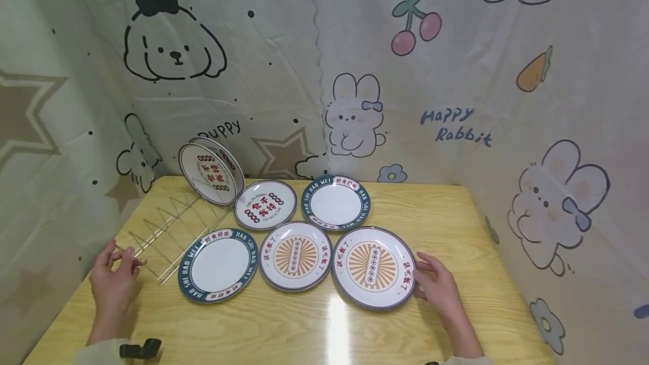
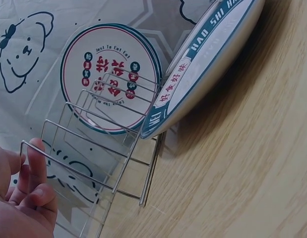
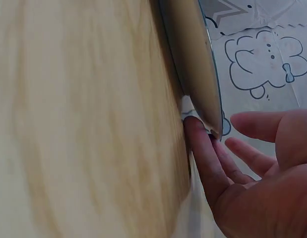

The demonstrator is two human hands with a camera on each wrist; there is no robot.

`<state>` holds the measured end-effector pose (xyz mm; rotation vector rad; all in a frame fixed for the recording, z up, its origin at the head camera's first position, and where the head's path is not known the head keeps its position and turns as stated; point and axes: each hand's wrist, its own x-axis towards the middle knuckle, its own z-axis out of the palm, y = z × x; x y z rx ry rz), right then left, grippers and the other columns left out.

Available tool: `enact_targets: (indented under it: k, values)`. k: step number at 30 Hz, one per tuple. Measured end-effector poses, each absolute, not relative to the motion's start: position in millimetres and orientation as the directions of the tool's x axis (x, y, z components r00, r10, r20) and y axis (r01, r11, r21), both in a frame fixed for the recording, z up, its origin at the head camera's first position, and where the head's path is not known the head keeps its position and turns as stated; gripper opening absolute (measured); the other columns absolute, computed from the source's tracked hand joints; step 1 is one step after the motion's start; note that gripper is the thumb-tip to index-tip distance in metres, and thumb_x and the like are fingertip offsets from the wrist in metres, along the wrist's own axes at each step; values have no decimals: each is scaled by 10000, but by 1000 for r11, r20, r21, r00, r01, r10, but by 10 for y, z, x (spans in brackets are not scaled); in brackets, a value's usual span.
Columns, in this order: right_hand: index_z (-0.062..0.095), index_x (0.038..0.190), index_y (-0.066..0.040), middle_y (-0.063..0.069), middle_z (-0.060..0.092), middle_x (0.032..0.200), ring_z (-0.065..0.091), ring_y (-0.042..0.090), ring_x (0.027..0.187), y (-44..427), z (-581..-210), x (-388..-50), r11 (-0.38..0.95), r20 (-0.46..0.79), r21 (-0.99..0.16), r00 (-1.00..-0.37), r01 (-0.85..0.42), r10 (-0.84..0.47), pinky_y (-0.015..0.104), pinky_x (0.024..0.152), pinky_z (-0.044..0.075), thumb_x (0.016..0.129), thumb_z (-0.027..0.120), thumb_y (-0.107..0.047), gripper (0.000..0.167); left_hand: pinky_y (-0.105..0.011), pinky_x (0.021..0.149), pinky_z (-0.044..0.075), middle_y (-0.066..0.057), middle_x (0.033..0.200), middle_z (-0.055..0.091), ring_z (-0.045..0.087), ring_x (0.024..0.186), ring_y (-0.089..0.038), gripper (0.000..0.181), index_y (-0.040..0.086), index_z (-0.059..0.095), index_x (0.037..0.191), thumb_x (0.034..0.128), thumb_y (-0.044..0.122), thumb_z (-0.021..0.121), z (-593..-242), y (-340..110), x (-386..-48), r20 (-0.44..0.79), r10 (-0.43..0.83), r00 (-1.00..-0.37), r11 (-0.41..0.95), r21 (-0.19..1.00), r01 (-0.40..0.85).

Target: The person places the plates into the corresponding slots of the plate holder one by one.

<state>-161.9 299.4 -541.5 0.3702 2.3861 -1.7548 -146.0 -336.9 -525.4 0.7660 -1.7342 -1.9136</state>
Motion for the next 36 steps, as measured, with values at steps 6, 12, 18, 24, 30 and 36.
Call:
enact_targets:
  k: [6,12,18,24,30,36]
  values:
    - [312,1600,-12,333,448,1467,668,128,984,2969,-5433,-1610,250,-298,-919,-952,306,70,333,773,626,1056,547,-23,593,-93,668,502,56,1071,497,661,677,44,648,173,299,1637,1062,265,582,-5268,-3358,-1456,-94,-657,-748,-86,995,-50]
    - [326,1597,-11,321,495,1433,671,111,931,2963,-5439,-1620,256,-300,-914,-950,313,89,323,743,626,1045,554,-8,596,-93,686,512,55,1072,498,662,679,40,650,164,301,1636,1060,260,588,-5267,-3351,-1467,-86,-657,-749,-90,995,-36]
    - [334,1595,-15,306,509,1409,668,130,930,2954,-5435,-1632,264,-300,-912,-949,315,97,328,728,624,1039,559,5,600,-87,700,517,58,1073,499,657,679,42,650,162,302,1636,1060,264,586,-5267,-3349,-1462,-84,-658,-748,-91,995,-32]
    - [319,1600,-23,299,495,1403,670,122,905,2958,-5428,-1617,260,-305,-912,-948,318,91,330,720,625,1025,569,32,629,-96,684,516,56,1064,499,657,681,42,641,152,302,1634,1064,255,577,-5269,-3345,-1454,-77,-659,-748,-84,996,-29]
    - [280,1615,-18,272,481,1351,679,116,896,2981,-5355,-1606,243,-284,-925,-956,294,76,342,740,632,1027,562,46,655,-95,686,521,61,1062,506,657,676,38,642,152,311,1630,1059,256,586,-5272,-3342,-1456,-79,-662,-745,-92,996,-24]
    - [340,1579,33,170,511,1265,660,83,823,2985,-5300,-1584,220,-294,-926,-951,308,96,295,698,622,1040,561,0,583,-98,679,523,58,1064,500,656,669,37,640,141,296,1635,1066,227,574,-5269,-3350,-1458,-75,-658,-750,-96,995,-16]
